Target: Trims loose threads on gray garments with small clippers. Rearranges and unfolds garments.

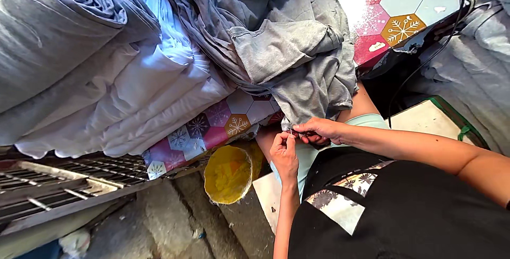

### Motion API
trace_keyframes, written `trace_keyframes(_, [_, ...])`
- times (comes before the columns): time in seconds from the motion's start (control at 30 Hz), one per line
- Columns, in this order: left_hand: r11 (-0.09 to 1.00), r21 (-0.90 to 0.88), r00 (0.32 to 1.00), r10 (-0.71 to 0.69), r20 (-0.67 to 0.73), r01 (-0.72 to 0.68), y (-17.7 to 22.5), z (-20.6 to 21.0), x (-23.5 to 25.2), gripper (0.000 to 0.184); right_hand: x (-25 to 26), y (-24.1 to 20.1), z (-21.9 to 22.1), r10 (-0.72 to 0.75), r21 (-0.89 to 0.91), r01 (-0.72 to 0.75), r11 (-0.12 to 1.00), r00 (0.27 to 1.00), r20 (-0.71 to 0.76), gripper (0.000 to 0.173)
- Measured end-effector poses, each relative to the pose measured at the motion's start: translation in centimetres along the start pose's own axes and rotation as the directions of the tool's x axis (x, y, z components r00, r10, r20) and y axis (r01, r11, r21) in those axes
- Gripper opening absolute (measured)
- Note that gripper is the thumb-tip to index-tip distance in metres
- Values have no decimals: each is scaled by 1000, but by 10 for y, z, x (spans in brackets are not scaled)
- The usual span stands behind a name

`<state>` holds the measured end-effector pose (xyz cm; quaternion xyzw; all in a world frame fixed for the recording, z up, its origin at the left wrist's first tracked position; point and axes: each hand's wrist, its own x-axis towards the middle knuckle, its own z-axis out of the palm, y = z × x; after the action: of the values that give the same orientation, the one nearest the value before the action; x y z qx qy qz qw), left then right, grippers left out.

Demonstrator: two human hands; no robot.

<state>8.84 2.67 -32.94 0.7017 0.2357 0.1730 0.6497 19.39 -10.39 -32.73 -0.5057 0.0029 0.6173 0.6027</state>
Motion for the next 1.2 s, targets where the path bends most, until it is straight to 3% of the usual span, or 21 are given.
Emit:
trace_keyframes(0.17, [995,11,992,-95,77,95,5,-25,4,14,-8,6,-14,-34,16,33,999,998,60,52])
trace_keyframes(0.23, [973,211,995,-97,3,94,4,-52,11,14,-11,6,-20,-33,43,33,999,999,18,52])
trace_keyframes(0.27, [909,400,991,-86,-98,118,1,-69,16,16,-12,7,-23,-32,58,32,998,999,-7,53])
trace_keyframes(0.33, [645,712,953,-90,-289,277,-5,-99,26,30,-12,8,-28,-25,83,29,996,999,-46,54])
trace_keyframes(0.37, [556,760,939,-127,-321,335,-11,-109,30,42,-12,10,-30,-22,90,27,996,998,-60,55])
trace_keyframes(0.4, [541,772,941,-149,-303,334,-16,-113,34,48,-11,11,-30,-22,96,29,995,997,-72,55])
trace_keyframes(0.47, [678,679,958,-229,-170,283,-22,-99,37,41,-10,11,-30,-30,98,39,994,996,-89,55])
trace_keyframes(0.57, [901,229,921,-387,40,369,-35,-52,36,35,-8,11,-27,-45,76,54,996,993,-113,55])
trace_keyframes(0.67, [882,-204,899,-438,-21,425,-41,-12,31,16,-2,15,-28,-96,34,101,994,988,-123,53])
trace_keyframes(0.73, [866,-326,900,-427,-85,380,-39,1,26,6,0,14,-24,-163,-43,158,986,970,-183,46])
trace_keyframes(0.83, [869,-371,906,-400,-137,327,-29,7,18,7,11,18,-16,-356,-275,280,920,889,-286,24])
trace_keyframes(1.0, [960,-199,959,-229,-168,195,-26,10,8,8,23,14,0,-434,-508,245,825,851,-294,24])
trace_keyframes(1.07, [985,-114,972,-150,-183,130,-28,13,5,8,25,14,2,-429,-497,240,834,849,-310,24])
trace_keyframes(1.2, [998,-35,974,-53,-222,47,-28,17,2,12,25,19,6,-375,-304,268,914,845,-382,19])
